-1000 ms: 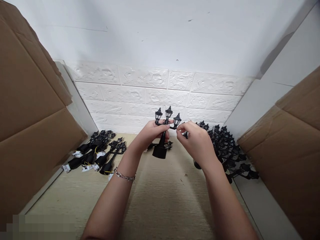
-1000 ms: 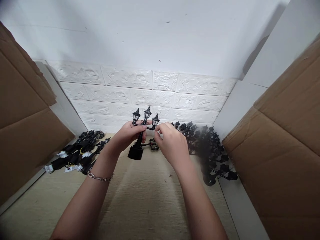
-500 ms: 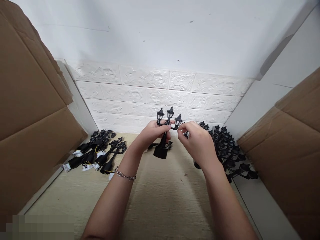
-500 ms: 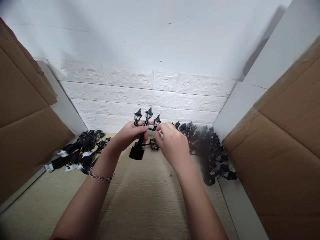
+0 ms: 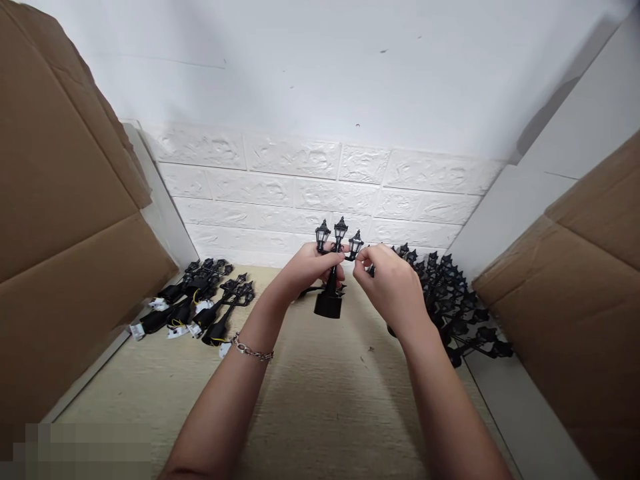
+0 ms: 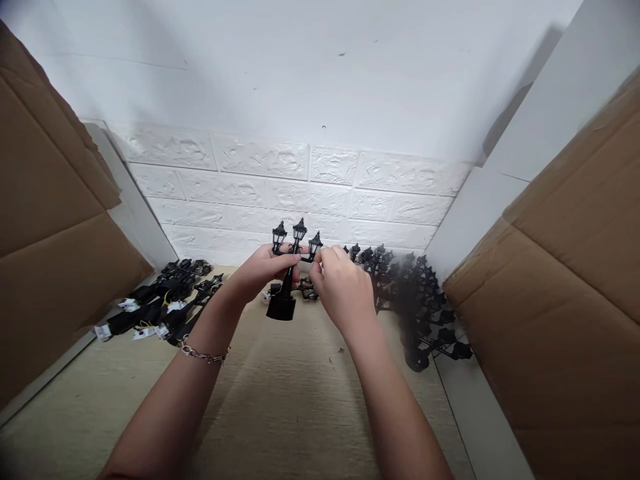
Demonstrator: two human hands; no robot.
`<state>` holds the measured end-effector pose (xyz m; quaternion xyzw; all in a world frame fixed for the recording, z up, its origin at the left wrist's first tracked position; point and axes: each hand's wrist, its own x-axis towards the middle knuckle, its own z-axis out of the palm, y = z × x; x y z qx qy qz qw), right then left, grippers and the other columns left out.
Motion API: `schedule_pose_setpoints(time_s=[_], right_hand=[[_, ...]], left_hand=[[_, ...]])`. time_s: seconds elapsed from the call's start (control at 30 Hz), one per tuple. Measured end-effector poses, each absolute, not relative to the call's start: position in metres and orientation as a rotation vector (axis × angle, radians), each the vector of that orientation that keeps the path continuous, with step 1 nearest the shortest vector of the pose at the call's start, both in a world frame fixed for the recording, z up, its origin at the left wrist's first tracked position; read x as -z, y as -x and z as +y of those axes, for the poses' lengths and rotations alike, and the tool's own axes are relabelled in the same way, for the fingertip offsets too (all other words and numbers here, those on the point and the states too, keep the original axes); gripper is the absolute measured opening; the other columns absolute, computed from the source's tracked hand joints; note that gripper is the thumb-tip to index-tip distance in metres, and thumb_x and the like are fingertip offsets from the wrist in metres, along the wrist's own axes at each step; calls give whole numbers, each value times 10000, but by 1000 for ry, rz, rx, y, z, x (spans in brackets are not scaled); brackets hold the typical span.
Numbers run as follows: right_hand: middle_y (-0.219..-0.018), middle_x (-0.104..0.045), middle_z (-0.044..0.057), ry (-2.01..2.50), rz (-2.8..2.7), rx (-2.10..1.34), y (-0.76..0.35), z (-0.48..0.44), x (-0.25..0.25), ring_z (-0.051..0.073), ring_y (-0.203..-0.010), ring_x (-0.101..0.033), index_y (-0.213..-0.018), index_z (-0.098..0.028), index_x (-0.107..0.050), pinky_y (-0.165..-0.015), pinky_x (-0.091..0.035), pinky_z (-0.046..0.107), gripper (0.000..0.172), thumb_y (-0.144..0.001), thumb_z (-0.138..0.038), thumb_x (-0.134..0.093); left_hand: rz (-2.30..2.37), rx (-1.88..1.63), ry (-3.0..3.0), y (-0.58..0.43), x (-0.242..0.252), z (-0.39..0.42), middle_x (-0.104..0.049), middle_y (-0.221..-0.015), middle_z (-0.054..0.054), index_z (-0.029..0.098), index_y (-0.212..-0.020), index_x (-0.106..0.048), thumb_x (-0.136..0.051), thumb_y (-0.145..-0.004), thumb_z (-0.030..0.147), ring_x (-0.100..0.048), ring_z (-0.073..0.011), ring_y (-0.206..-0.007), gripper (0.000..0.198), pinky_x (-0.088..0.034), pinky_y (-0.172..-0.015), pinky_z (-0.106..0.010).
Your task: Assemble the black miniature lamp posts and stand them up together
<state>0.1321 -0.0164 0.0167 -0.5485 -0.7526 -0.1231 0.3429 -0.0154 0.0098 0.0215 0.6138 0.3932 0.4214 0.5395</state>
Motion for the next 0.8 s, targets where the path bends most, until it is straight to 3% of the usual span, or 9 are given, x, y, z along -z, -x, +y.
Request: schedule_pose_setpoints(time_s=[0.37, 0.47, 0.57, 0.8], right_hand=[[-729, -548, -5, 1400, -2000, 327, -138, -12, -16, 121, -605, -489, -721, -199, -496, -491, -245, 235, 74, -777, -222, -454], [-727, -545, -9, 1410, -2003, 328, -140, -12, -18, 121, -605, -484, -717, -201, -492, -495, -252, 233, 71, -778, -221, -461], [-750, -560, -2, 1413, -1952, 315, -147, -9, -20, 124, -628, -495, -718, -200, -506, -513, -271, 232, 68, -770, -206, -463], [-732, -570, -6, 1309, -1907, 220, -157, -7, -23, 117, -615, -494, -721, -202, -541, -566, -318, 231, 66, -755, -199, -484]], left_hand=[[971, -968, -1598, 15, -21, 7, -582, -570, -2, 127, -842, -562, -538, -747, 307, -559, -116, -535, 205, -421, -521, -242], [1003, -969, -1644, 15, -24, 4, -564, -531, 0, 136, -705, -548, -531, -752, 315, -536, -108, -508, 186, -418, -513, -237], [1081, -943, -1714, 18, -25, 3, -537, -475, -9, 145, -544, -498, -529, -753, 356, -498, -100, -463, 299, -405, -489, -235], [1101, -1016, -1642, 21, -26, 7, -552, -514, -8, 146, -614, -532, -557, -736, 373, -543, -117, -492, 259, -454, -530, -253]])
